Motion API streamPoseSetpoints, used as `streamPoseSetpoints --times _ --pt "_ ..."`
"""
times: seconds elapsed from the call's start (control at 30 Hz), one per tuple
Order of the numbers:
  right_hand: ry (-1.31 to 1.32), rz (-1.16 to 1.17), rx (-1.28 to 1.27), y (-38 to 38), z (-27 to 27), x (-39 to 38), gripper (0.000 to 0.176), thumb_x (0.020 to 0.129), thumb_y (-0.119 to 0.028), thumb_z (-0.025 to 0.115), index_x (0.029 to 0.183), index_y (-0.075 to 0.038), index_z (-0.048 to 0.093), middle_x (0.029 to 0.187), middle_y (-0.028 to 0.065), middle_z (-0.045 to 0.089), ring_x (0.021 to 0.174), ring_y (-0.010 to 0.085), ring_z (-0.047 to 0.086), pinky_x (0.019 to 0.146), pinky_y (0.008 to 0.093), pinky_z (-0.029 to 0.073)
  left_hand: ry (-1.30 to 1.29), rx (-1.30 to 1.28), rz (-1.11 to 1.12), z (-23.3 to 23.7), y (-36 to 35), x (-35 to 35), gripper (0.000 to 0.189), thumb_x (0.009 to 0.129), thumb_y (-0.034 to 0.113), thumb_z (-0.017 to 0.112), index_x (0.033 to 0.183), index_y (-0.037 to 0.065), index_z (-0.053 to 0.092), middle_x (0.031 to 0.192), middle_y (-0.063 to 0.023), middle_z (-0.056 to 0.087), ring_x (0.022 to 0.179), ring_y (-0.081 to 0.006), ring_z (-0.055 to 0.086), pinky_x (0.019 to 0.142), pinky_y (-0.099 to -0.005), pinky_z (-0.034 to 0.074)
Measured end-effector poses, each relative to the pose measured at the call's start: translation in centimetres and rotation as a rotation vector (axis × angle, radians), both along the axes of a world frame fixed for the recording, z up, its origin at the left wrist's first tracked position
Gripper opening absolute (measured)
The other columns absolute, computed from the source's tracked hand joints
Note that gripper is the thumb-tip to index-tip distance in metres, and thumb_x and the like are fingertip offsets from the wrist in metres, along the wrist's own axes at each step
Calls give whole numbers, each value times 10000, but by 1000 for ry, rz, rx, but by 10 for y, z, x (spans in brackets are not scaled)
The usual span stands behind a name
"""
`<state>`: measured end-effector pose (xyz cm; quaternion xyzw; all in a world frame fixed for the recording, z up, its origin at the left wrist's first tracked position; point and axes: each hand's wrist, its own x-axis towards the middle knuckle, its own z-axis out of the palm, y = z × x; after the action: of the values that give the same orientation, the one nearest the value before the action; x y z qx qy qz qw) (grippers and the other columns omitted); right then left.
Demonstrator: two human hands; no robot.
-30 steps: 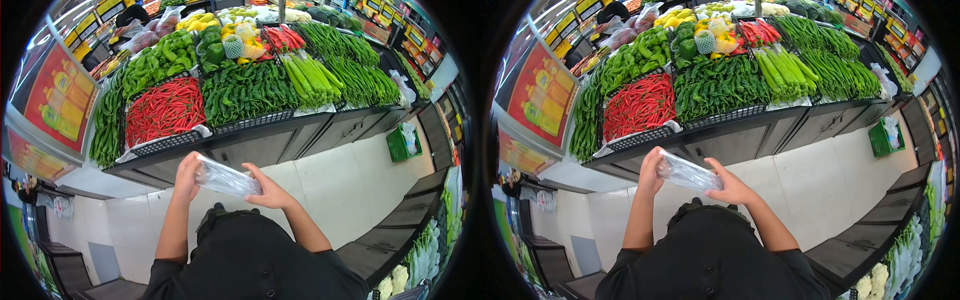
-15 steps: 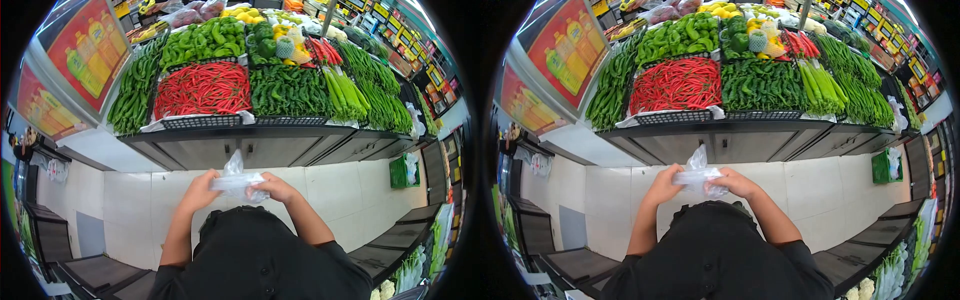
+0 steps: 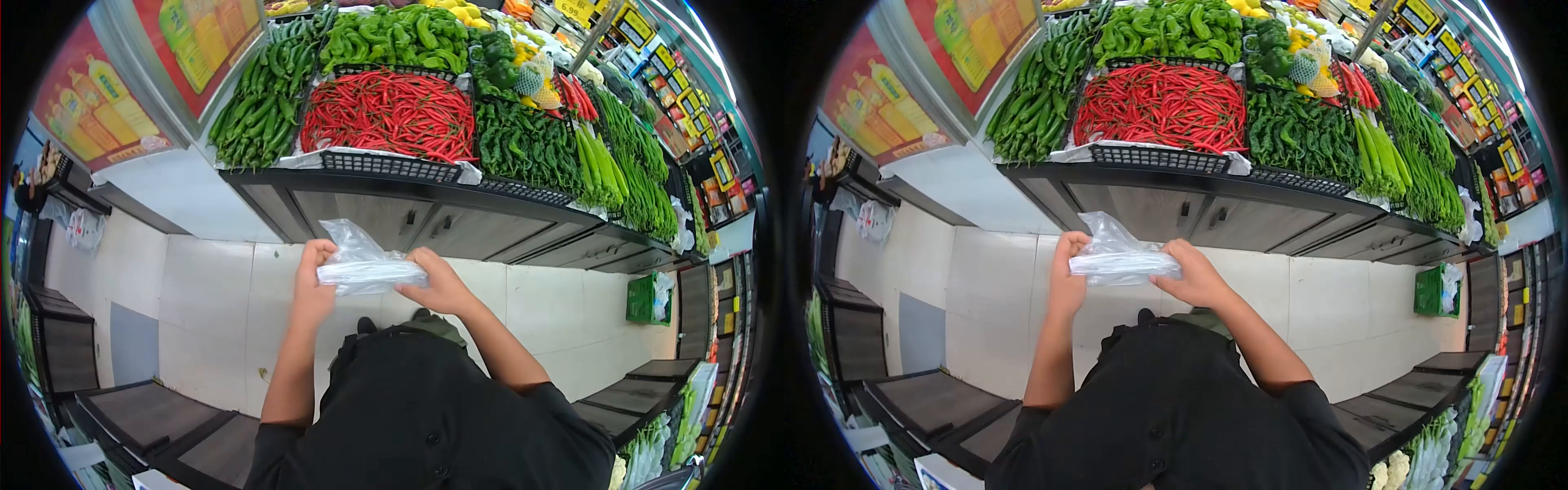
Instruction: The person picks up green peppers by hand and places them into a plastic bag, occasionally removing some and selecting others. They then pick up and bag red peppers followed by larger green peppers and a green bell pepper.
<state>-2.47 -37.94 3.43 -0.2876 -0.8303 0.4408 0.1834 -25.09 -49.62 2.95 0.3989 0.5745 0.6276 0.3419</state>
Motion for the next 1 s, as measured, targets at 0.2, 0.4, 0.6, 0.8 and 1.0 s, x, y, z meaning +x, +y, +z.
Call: streamPoseSetpoints --times 0.2,0.4,0.6,0.8,1.0 --pt "-11 -40 653 -21 26 -47 604 711 -104 767 1270 -24 552 1215 184 562 1105 383 562 885 422 482 -69 -18 -85 3 -16 11 461 764 -121 451 1192 47 479 1001 -46 581 921 -111 554 811 -241 442" --pt "220 128 279 -15 -2 -86 511 751 3 651 1256 -17 573 1008 133 659 880 304 652 746 355 513 -106 6 -110 11 -23 4 422 852 -81 524 1251 48 478 965 -63 611 863 -113 587 792 -276 480" --pt "341 235 -885 42 11 -112 382 830 75 521 1194 -10 601 944 65 686 791 124 654 686 258 512 -358 -182 -234 15 -43 -46 338 973 86 611 1282 36 484 947 -53 632 835 -92 591 770 -267 480" --pt "569 247 -1083 102 13 -162 350 791 62 514 1133 15 572 861 73 640 693 122 611 637 250 502 -220 -216 -116 3 -8 -78 294 966 151 637 1215 30 540 903 -40 638 814 -110 601 729 -287 479" --pt "646 397 -1157 180 10 -203 424 757 45 512 1179 28 548 901 86 643 721 124 615 630 244 484 342 -488 -21 23 79 -118 242 839 40 632 1079 28 598 837 -72 622 803 -124 575 733 -306 475"
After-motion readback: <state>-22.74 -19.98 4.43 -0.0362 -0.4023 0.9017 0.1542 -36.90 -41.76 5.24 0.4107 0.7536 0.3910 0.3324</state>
